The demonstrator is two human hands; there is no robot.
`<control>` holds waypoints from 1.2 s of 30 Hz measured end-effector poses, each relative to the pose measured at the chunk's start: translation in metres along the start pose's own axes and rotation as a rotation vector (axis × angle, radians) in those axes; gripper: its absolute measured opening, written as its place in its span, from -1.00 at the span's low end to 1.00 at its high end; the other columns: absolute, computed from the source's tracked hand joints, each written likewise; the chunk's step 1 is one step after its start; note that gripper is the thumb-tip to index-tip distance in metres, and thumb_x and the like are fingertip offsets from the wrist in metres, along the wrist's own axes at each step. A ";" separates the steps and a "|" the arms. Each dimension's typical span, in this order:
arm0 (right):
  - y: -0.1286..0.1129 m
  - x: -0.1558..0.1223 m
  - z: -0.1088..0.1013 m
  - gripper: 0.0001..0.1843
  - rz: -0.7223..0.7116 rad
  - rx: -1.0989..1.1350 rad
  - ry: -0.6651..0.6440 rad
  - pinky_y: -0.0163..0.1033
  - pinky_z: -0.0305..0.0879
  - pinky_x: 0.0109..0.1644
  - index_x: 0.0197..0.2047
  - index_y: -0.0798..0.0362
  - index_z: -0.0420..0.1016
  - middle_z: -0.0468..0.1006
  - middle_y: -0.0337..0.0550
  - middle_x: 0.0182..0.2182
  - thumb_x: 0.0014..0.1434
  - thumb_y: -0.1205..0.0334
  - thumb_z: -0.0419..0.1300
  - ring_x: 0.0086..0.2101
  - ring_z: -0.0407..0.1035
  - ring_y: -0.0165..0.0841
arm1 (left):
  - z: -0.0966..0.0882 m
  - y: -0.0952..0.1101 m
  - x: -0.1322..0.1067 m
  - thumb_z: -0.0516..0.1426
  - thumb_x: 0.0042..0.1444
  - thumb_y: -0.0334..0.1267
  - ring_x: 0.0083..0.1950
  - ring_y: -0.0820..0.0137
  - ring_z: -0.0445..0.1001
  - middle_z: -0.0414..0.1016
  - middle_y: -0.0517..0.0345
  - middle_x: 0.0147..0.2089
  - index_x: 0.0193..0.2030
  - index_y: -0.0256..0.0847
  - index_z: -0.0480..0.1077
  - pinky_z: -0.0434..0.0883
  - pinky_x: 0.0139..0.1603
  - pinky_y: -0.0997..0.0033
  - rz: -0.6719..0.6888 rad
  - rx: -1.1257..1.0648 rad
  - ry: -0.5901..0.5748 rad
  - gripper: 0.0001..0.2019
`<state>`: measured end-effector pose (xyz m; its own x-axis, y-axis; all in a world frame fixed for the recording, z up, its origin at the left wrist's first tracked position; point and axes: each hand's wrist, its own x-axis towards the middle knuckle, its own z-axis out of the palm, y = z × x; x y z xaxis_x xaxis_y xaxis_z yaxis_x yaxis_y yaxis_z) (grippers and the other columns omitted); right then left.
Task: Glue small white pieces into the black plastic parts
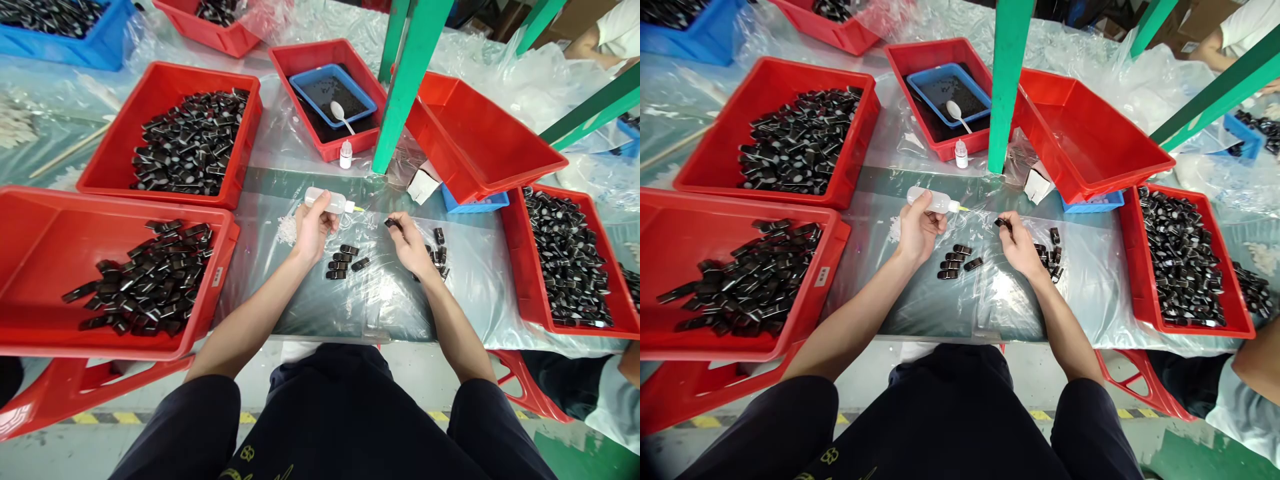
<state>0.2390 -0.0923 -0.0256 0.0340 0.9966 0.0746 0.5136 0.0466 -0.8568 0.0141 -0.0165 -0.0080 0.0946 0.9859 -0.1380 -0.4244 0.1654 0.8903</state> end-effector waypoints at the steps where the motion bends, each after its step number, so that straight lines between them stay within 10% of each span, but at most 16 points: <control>1: -0.003 -0.001 0.001 -0.67 0.021 -0.090 0.017 -0.14 0.34 -0.22 -0.01 -0.10 0.46 0.54 -0.22 -0.33 0.57 -0.15 0.07 -0.39 0.39 -0.26 | 0.000 -0.001 0.000 0.47 0.11 0.32 -0.59 0.45 0.32 0.34 0.25 -0.55 -0.35 -0.12 0.51 0.17 -0.57 0.34 0.003 -0.001 -0.003 -0.47; 12: -0.023 0.000 0.015 -0.61 0.197 -0.544 0.067 -0.14 0.18 -0.18 -0.35 -0.05 0.52 0.63 -0.10 -0.44 0.45 -0.09 0.19 -0.34 0.52 -0.14 | 0.000 -0.003 -0.001 0.51 -0.01 0.34 -0.59 0.48 0.31 0.34 0.25 -0.55 -0.38 -0.14 0.53 0.19 -0.60 0.39 0.012 -0.027 -0.024 -0.43; 26: -0.001 0.001 0.011 -0.46 -0.095 0.285 -0.003 -0.20 0.35 -0.28 0.13 -0.04 0.54 0.61 -0.18 -0.27 0.50 -0.36 0.25 -0.35 0.39 -0.33 | 0.001 0.000 -0.001 0.50 0.05 0.26 -0.58 0.48 0.35 0.37 0.25 -0.56 -0.38 -0.16 0.52 0.21 -0.60 0.41 -0.025 0.003 -0.014 -0.48; 36: -0.012 -0.004 0.008 -0.45 -0.133 0.408 -0.104 -0.21 0.39 -0.27 0.14 -0.05 0.53 0.71 -0.16 -0.24 0.50 -0.37 0.30 -0.37 0.42 -0.38 | 0.000 -0.001 -0.002 0.50 0.02 0.29 -0.59 0.48 0.33 0.34 0.26 -0.55 -0.37 -0.17 0.54 0.19 -0.59 0.42 -0.034 0.023 -0.048 -0.46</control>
<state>0.2258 -0.0960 -0.0199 -0.1072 0.9806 0.1640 0.1262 0.1771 -0.9761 0.0147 -0.0184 -0.0086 0.1519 0.9773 -0.1480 -0.3995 0.1977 0.8952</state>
